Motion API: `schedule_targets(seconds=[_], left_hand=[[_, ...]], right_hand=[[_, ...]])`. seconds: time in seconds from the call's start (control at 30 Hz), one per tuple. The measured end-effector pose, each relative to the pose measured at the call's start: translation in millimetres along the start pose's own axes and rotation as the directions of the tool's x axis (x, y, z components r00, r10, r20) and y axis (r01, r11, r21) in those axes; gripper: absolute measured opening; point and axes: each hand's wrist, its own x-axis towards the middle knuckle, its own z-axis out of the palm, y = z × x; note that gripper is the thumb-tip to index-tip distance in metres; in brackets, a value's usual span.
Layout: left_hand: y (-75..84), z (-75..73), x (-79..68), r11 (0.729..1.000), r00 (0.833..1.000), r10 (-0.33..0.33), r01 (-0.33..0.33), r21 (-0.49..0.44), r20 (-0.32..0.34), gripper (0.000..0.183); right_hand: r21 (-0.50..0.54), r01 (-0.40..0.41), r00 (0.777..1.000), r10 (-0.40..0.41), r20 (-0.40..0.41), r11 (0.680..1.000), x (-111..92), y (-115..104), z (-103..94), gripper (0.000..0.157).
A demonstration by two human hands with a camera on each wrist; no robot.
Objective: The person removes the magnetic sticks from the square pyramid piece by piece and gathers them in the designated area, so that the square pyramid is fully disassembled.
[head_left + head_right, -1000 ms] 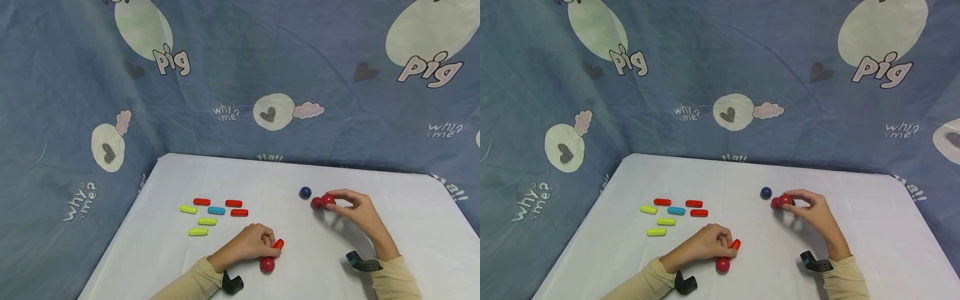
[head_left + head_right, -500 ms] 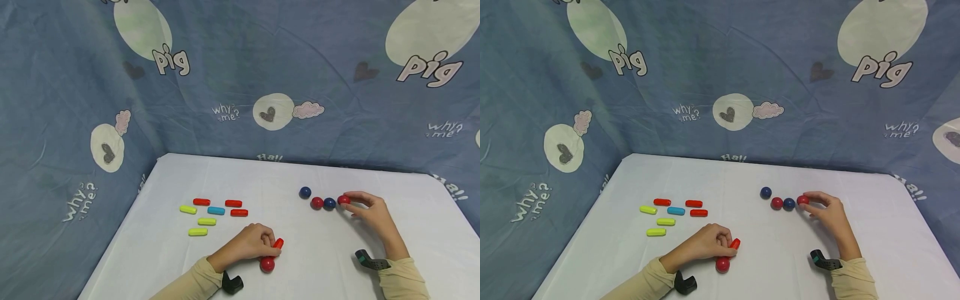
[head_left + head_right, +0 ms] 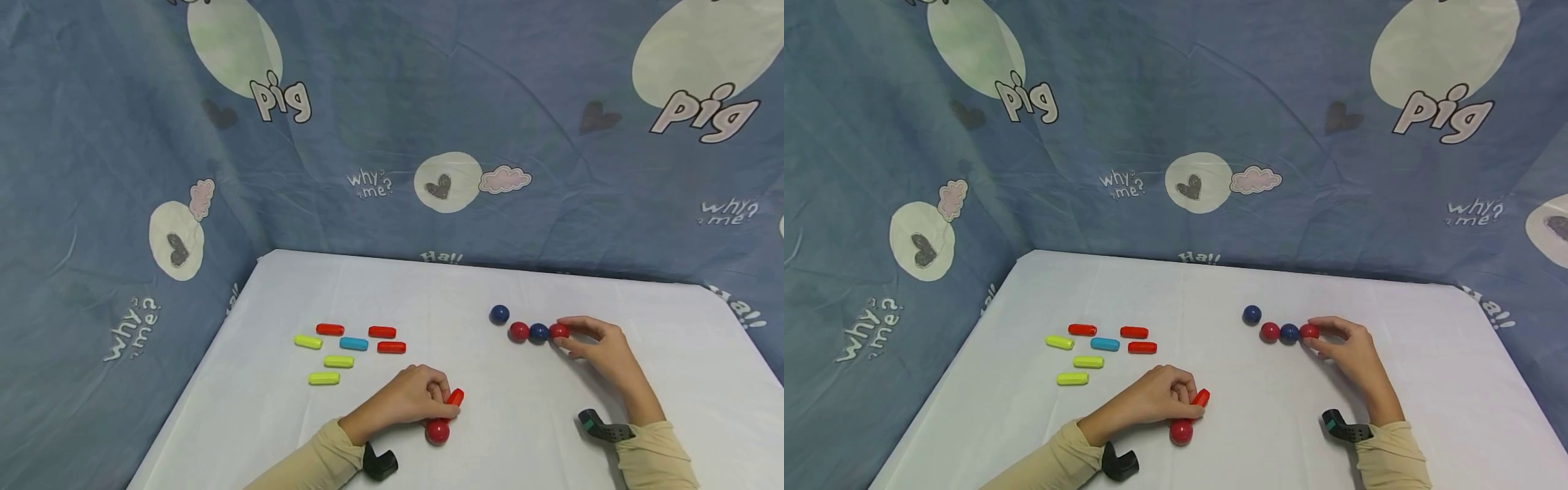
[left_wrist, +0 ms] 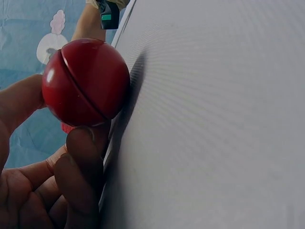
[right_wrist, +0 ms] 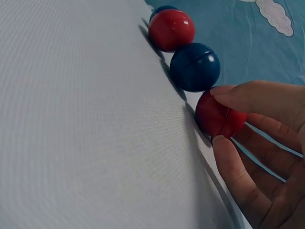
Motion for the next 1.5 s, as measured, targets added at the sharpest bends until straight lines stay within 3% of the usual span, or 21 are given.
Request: schedule_targets(seconds=[0.27, 0.43, 0.53, 0.6, 0.73, 0.83, 0.9, 0.97, 1.03, 1.23, 1.4, 1.5], left_hand=[[0.6, -1.2, -0.8, 1.0, 1.0, -0.002, 0.002, -0.008, 0.005, 0.022], [0.0, -1.9, -1.0, 0.999, 1.0, -0.001, 0.002, -0.045, 0.023, 0.022], [-1.8, -1.4, -0.8, 0.988, 0.998, 0.001, 0.01, -0.155, 0.065, 0.019], [-3.6, -0.6, -0.4, 0.963, 0.993, 0.008, 0.023, -0.267, 0.114, 0.018], [-5.5, 1.6, -0.2, 0.875, 0.976, 0.025, 0.083, -0.477, 0.215, 0.013], [-4.6, 2.7, -0.4, 0.828, 0.974, 0.026, 0.106, -0.55, 0.227, 0.011], [-3.9, 2.5, -0.4, 0.819, 0.979, 0.023, 0.098, -0.565, 0.204, 0.011], [-3.8, 1.4, 0.2, 0.831, 0.986, 0.011, 0.084, -0.55, 0.167, 0.013], [-4.0, -0.5, 1.0, 0.862, 0.993, 0.0, 0.06, -0.504, 0.117, 0.015], [-5.9, -6.2, 3.7, 0.955, 0.998, 0.031, -0.045, -0.295, -0.05, 0.017], [-6.4, -9.4, 3.4, 0.987, 0.982, 0.106, -0.123, -0.102, -0.158, 0.016], [-5.9, -11.3, 2.5, 0.992, 0.974, 0.124, -0.127, -0.006, -0.192, 0.016]], right_hand=[[-0.013, 0.019, 1.0, -0.019, -0.021, 1.0, 0, 0, -0.5, 0.048], [0.051, 0.114, 0.982, -0.105, -0.155, 0.992, 0, -3, 2.7, 0.042], [0.096, 0.18, 0.962, -0.155, -0.226, 0.979, 0, -12, 7.5, 0.038], [0.131, 0.211, 0.957, -0.178, -0.228, 0.969, 0, -20, 12.7, 0.035], [0.161, 0.253, 0.962, -0.23, -0.147, 0.954, 0, -37, 28.0, 0.031], [0.172, 0.313, 0.95, -0.31, -0.045, 0.934, 1, -46, 42.7, 0.029], [0.181, 0.355, 0.929, -0.368, 0.037, 0.917, 1, -50, 53.1, 0.029], [0.21, 0.379, 0.903, -0.41, 0.13, 0.901, 0, -53, 63.1, 0.029], [0.233, 0.385, 0.872, -0.435, 0.223, 0.893, 0, -55, 72.8, 0.029], [0.282, 0.255, 0.799, -0.366, 0.477, 0.925, -3, -57, 94.6, 0.032], [0.325, 0.208, 0.758, -0.363, 0.542, 0.922, -4, -55, 104.2, 0.032], [0.329, 0.22, 0.753, -0.374, 0.542, 0.918, -4, -54, 106.6, 0.031]])
